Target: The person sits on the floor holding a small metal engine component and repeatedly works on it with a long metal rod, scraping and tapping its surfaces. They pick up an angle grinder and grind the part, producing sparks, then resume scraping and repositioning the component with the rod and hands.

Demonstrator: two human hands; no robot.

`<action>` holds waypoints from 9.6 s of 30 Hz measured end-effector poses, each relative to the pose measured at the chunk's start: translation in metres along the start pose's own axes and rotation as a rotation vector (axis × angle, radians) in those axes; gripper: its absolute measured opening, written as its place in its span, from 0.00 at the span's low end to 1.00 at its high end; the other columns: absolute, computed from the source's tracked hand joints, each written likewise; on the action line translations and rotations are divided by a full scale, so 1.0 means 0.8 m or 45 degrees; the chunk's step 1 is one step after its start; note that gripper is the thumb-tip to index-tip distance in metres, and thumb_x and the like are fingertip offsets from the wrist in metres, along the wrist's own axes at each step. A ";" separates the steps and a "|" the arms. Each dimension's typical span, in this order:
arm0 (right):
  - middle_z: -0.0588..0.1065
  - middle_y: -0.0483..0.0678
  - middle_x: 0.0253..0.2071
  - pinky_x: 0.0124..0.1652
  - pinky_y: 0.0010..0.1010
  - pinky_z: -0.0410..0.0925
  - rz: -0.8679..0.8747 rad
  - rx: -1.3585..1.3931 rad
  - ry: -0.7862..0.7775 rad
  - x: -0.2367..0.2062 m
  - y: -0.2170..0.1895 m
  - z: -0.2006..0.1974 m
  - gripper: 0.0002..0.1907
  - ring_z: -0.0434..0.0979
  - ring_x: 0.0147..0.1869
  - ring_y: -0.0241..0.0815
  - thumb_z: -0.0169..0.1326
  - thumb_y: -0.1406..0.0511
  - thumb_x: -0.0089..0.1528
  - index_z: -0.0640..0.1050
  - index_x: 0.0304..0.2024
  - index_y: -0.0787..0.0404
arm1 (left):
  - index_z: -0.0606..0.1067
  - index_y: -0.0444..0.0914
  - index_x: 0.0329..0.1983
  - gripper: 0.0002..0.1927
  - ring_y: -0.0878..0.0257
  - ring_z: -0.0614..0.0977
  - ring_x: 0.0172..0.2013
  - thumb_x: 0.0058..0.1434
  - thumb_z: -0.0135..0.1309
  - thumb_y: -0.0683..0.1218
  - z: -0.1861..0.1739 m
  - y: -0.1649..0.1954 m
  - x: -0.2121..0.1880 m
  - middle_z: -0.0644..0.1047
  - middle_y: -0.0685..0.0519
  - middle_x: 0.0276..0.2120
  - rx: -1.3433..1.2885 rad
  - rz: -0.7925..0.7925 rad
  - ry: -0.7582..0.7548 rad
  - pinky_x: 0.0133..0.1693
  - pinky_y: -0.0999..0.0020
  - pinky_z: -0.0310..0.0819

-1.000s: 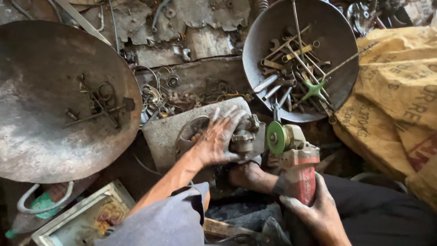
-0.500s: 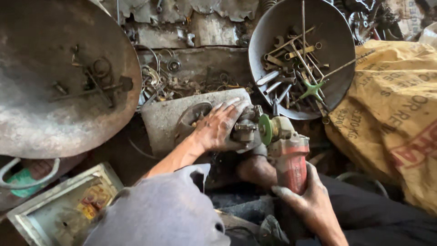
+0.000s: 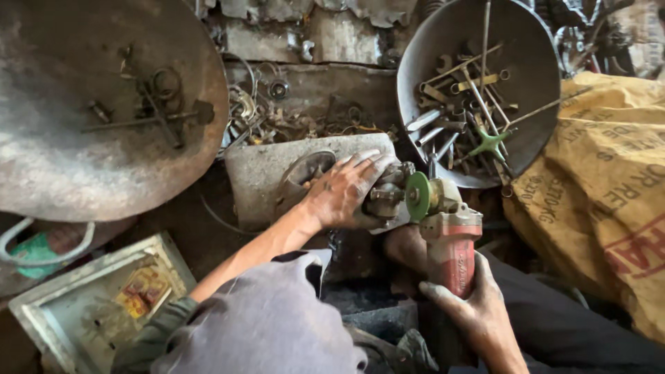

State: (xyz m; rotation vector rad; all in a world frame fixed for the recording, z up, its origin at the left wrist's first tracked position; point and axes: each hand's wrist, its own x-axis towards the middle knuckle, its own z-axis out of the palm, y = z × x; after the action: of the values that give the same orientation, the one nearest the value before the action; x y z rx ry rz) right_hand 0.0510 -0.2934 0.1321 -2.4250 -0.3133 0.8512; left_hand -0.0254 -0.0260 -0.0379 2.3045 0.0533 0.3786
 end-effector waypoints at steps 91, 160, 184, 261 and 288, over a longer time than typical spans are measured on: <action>0.81 0.55 0.40 0.45 0.38 0.73 0.059 -0.058 0.056 -0.008 0.010 0.014 0.38 0.80 0.42 0.45 0.69 0.56 0.46 0.69 0.54 0.61 | 0.59 0.48 0.79 0.35 0.38 0.70 0.69 0.72 0.33 0.64 -0.016 0.022 0.016 0.69 0.49 0.73 0.113 -0.001 0.138 0.72 0.27 0.44; 0.81 0.51 0.45 0.49 0.35 0.72 0.084 0.171 0.168 -0.025 0.034 0.010 0.39 0.80 0.47 0.40 0.69 0.58 0.44 0.73 0.57 0.60 | 0.58 0.44 0.75 0.59 0.46 0.62 0.71 0.39 0.72 0.58 -0.022 0.029 0.018 0.69 0.49 0.68 -0.024 0.004 -0.070 0.71 0.32 0.35; 0.81 0.51 0.43 0.47 0.34 0.72 0.078 0.246 0.137 -0.022 0.034 0.012 0.39 0.79 0.45 0.40 0.69 0.59 0.44 0.73 0.57 0.60 | 0.68 0.38 0.67 0.44 0.48 0.73 0.61 0.48 0.71 0.56 -0.055 0.061 0.031 0.75 0.45 0.54 0.077 0.129 0.042 0.72 0.47 0.54; 0.80 0.50 0.53 0.53 0.29 0.71 -0.817 0.505 -0.316 0.080 -0.183 0.076 0.25 0.79 0.55 0.37 0.59 0.62 0.63 0.73 0.62 0.64 | 0.66 0.34 0.64 0.41 0.58 0.84 0.42 0.46 0.67 0.45 -0.148 0.044 -0.055 0.80 0.48 0.47 -1.236 -0.907 0.747 0.44 0.62 0.82; 0.81 0.53 0.48 0.49 0.35 0.73 -0.342 -0.251 0.386 0.034 0.029 -0.008 0.19 0.83 0.51 0.51 0.61 0.66 0.57 0.80 0.52 0.60 | 0.66 0.29 0.60 0.39 0.57 0.80 0.41 0.53 0.72 0.50 -0.267 -0.138 -0.146 0.78 0.44 0.47 0.004 -1.493 0.960 0.42 0.60 0.76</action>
State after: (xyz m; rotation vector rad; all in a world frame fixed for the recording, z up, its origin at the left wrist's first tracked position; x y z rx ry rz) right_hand 0.0771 -0.3047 0.1093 -2.5682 -0.6125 0.3435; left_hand -0.1895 0.1828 -0.0086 1.6225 1.6465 0.5579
